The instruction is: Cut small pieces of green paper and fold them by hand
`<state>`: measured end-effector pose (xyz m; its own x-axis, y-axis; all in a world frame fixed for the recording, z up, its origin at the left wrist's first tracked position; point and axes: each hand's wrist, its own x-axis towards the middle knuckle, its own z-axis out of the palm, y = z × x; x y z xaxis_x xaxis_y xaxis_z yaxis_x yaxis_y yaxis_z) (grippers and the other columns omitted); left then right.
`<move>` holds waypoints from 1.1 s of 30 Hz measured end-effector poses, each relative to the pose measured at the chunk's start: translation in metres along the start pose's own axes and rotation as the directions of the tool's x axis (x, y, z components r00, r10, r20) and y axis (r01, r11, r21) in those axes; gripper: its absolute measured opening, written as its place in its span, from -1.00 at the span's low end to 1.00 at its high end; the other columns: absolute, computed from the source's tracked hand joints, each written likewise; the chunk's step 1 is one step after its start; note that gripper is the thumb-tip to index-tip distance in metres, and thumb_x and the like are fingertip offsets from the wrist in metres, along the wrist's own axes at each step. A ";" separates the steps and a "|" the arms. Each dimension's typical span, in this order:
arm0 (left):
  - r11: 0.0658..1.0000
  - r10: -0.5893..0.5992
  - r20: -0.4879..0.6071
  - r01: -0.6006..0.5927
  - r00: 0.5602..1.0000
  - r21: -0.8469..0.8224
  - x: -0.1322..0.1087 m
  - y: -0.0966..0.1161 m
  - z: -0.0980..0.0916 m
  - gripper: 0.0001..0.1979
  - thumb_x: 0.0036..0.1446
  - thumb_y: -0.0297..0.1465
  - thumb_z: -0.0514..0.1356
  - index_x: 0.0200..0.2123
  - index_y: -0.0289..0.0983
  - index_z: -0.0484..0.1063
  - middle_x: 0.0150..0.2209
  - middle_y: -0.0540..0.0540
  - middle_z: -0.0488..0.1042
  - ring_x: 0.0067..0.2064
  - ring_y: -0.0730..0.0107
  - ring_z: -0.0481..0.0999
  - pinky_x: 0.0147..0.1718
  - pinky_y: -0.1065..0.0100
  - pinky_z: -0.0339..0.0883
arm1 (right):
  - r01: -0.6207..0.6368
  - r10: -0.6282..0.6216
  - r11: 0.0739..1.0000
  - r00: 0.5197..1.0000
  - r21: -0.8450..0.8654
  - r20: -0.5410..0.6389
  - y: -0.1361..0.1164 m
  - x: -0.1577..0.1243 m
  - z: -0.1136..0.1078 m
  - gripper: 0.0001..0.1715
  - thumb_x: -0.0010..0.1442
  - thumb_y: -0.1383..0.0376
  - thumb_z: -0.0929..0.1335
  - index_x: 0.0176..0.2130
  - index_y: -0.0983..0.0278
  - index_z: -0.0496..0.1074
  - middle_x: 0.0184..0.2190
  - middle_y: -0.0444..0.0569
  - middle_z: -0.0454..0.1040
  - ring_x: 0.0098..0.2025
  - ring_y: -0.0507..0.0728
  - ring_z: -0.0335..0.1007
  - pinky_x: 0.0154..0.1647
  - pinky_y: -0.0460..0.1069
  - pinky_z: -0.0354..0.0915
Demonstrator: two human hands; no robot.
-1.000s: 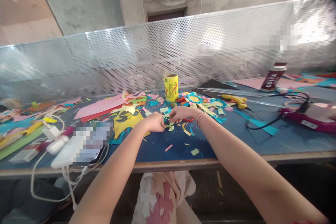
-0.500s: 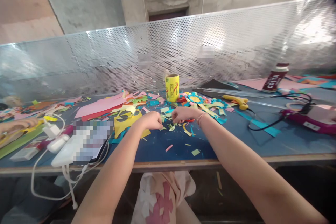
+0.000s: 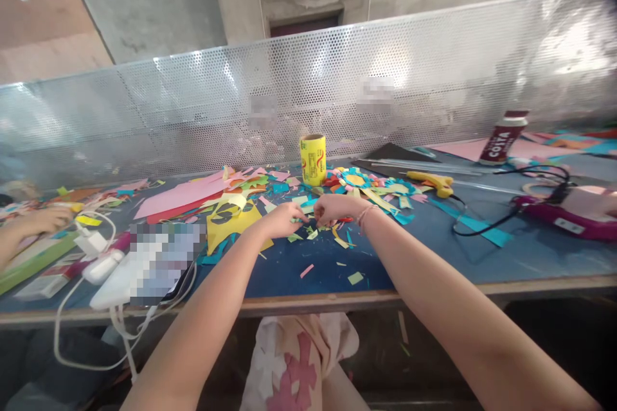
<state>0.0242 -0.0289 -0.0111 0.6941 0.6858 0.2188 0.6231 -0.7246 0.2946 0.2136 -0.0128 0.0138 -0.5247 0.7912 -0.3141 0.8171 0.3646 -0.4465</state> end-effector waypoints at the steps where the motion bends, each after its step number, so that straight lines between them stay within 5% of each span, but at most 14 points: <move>1: 1.000 0.017 0.031 -0.018 0.999 0.009 0.000 0.000 0.002 -0.75 -0.04 -0.52 0.13 -0.28 -0.25 0.53 -0.19 -0.14 0.45 -0.14 0.31 0.42 -0.11 0.34 0.26 | -0.012 0.012 1.000 1.000 0.002 0.003 -0.003 -0.002 0.000 -0.76 -0.10 0.26 0.38 -0.38 0.36 0.44 -0.46 -0.01 0.52 -0.43 0.07 0.44 -0.45 -0.13 0.30; 17: 0.992 0.124 0.022 -0.124 0.992 -0.020 0.001 0.007 0.007 -0.89 -0.06 -0.47 0.20 -0.43 -0.27 0.54 -0.35 -0.09 0.48 -0.30 0.42 0.44 -0.24 0.42 0.28 | -0.034 0.034 0.999 0.999 -0.001 0.005 -0.006 -0.004 0.001 -0.87 -0.09 0.31 0.37 -0.47 0.34 0.39 -0.51 -0.02 0.50 -0.43 0.09 0.45 -0.47 -0.11 0.30; 26: 0.956 0.131 0.141 -0.162 0.981 0.244 -0.011 0.039 -0.006 -0.85 -0.18 -0.50 0.13 -0.58 -0.27 0.52 -0.36 -0.12 0.48 -0.24 0.29 0.40 -0.32 0.37 0.27 | 0.014 -0.014 1.000 1.000 0.020 0.012 0.000 0.001 0.003 -0.89 -0.12 0.32 0.36 -0.49 0.33 0.37 -0.51 -0.05 0.49 -0.43 0.07 0.43 -0.46 -0.13 0.27; 29: 0.970 0.108 0.125 -0.132 0.986 0.203 -0.012 0.036 -0.006 -0.83 -0.18 -0.48 0.13 -0.54 -0.26 0.54 -0.34 -0.10 0.47 -0.23 0.30 0.40 -0.32 0.37 0.27 | 0.019 -0.020 1.000 0.999 0.024 0.050 -0.001 0.001 0.003 -0.87 -0.10 0.33 0.34 -0.44 0.34 0.38 -0.49 -0.05 0.48 -0.44 0.04 0.41 -0.47 -0.14 0.24; 33: 0.989 0.115 0.058 -0.120 0.992 0.092 -0.010 0.020 -0.007 -0.77 -0.17 -0.50 0.11 -0.46 -0.25 0.56 -0.36 -0.07 0.47 -0.27 0.36 0.41 -0.27 0.39 0.27 | 0.053 -0.051 0.983 0.999 -0.174 0.019 -0.001 0.001 0.000 -0.73 -0.09 0.20 0.38 -0.37 0.33 0.43 -0.45 -0.05 0.46 -0.44 0.03 0.34 -0.51 -0.14 0.14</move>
<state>0.0271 -0.0502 -0.0009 0.7808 0.5931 0.1964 0.5661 -0.8046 0.1792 0.2125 -0.0123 0.0143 -0.5699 0.7624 -0.3064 0.8170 0.4861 -0.3101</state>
